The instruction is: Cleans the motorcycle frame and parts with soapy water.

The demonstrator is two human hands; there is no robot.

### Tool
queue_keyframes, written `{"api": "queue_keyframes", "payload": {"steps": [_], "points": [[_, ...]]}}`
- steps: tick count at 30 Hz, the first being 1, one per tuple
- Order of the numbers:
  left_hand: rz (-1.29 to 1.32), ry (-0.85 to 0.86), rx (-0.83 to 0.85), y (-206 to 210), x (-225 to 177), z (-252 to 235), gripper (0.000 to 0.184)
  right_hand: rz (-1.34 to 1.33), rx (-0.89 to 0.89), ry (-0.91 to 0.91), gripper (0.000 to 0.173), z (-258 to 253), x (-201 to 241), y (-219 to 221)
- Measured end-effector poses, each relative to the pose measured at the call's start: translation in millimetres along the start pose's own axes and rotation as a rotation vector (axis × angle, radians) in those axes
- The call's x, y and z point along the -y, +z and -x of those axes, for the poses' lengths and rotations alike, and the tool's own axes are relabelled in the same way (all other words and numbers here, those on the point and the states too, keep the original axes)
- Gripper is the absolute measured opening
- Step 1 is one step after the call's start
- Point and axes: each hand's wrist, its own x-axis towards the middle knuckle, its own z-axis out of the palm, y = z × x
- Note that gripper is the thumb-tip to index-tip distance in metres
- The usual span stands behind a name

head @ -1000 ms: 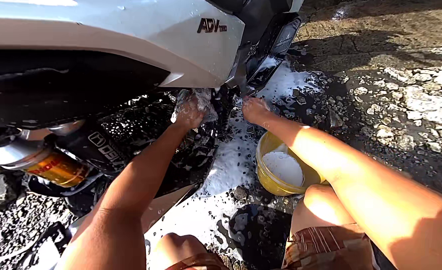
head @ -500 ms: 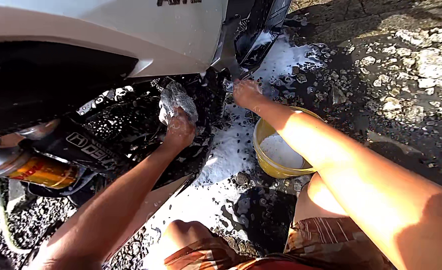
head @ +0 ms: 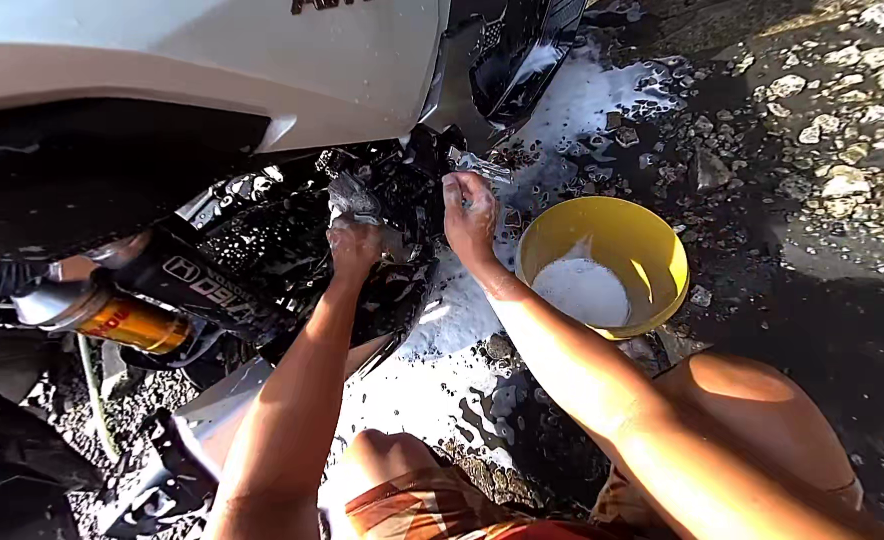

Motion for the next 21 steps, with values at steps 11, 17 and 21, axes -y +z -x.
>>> {"api": "queue_keyframes", "payload": {"steps": [11, 17, 21], "points": [[0.532, 0.322, 0.474, -78.4, -2.4, 31.7, 0.037, -0.335, 0.477, 0.038, 0.057, 64.1, 21.1, 46.1], [0.641, -0.049, 0.403, -80.6, 22.5, 30.3, 0.058, -0.366, 0.618, 0.218, 0.046, 52.9, 42.0, 26.9], [1.274, -0.009, 0.481, -89.8, 8.3, 41.8, 0.067, -0.377, 0.736, -0.172, 0.036, 70.6, 79.6, 40.7]]}}
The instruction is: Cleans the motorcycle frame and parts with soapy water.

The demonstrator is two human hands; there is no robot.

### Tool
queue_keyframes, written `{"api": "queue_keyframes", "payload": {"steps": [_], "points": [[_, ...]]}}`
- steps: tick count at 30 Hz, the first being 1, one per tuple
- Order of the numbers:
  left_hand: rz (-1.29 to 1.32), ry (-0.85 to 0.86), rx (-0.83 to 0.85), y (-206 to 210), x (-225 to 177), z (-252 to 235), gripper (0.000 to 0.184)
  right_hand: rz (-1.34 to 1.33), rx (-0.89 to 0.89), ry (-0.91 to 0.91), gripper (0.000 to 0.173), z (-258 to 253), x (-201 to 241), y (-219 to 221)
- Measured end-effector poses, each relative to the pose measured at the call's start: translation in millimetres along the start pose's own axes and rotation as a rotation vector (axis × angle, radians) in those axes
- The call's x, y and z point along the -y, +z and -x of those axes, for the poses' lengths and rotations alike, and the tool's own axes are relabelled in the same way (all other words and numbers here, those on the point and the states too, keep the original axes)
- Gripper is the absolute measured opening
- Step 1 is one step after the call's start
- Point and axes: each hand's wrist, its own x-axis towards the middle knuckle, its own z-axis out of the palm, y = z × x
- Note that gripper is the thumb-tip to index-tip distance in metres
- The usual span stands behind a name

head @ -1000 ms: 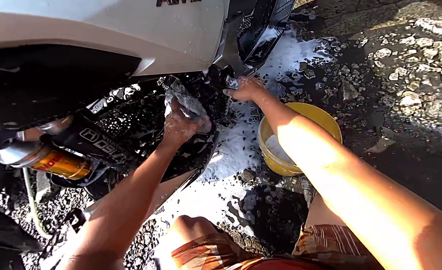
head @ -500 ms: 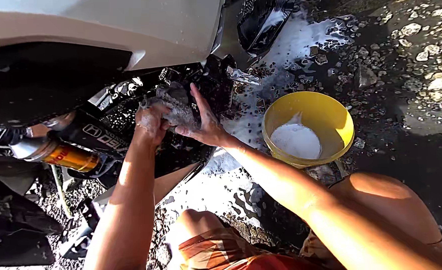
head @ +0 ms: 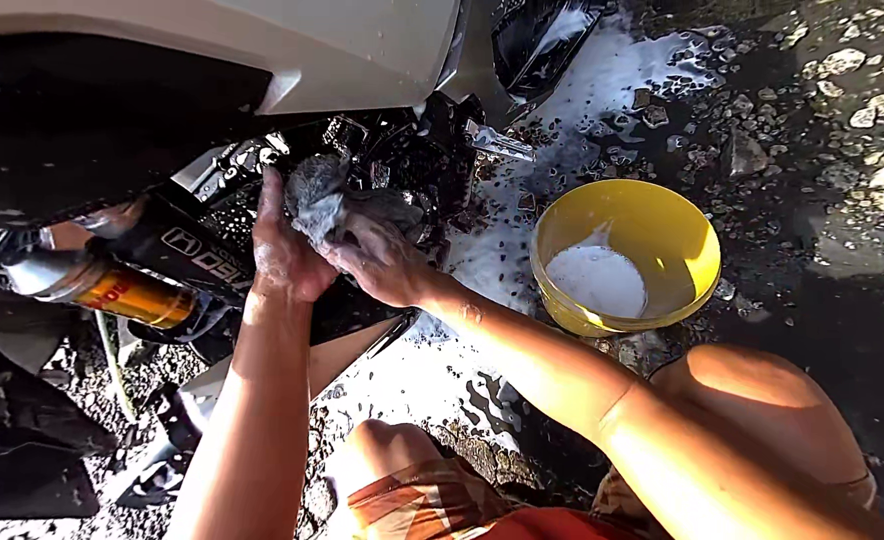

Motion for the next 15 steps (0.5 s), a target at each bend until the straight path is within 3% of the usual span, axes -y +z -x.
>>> {"api": "queue_keyframes", "payload": {"steps": [2, 4, 6, 8, 11, 12, 15], "points": [[0.035, 0.097, 0.044, 15.1, -0.8, -2.1, 0.069, 0.129, -0.028, -0.176, 0.056, 2.3, -21.3, 4.5], [-0.093, 0.053, -0.001, 42.1, 1.1, -1.6, 0.071, 0.279, -0.163, -0.180, 0.050, 4.5, -46.6, -1.1], [-0.398, 0.004, -0.006, 47.9, 2.2, 6.1, 0.069, 0.380, -0.244, -0.105, 0.053, 4.7, -77.6, -12.4], [-0.885, 0.116, -0.081, 27.7, -2.2, 29.3, 0.058, 0.464, -0.172, 0.041, 0.066, 10.5, -121.0, -21.4], [-1.651, 0.487, -0.356, -27.2, -12.9, 95.1, 0.053, 0.592, -0.131, 0.203, 0.079, 14.6, -163.4, -27.0], [-1.769, 0.527, -0.430, -45.6, -17.2, 123.7, 0.050, 0.591, -0.193, 0.248, 0.078, 6.3, -170.3, -28.9], [-1.879, 0.415, -0.617, -92.8, -18.5, 200.7, 0.042, 0.438, -0.332, 0.456, 0.064, -22.3, -199.8, -61.4]]}}
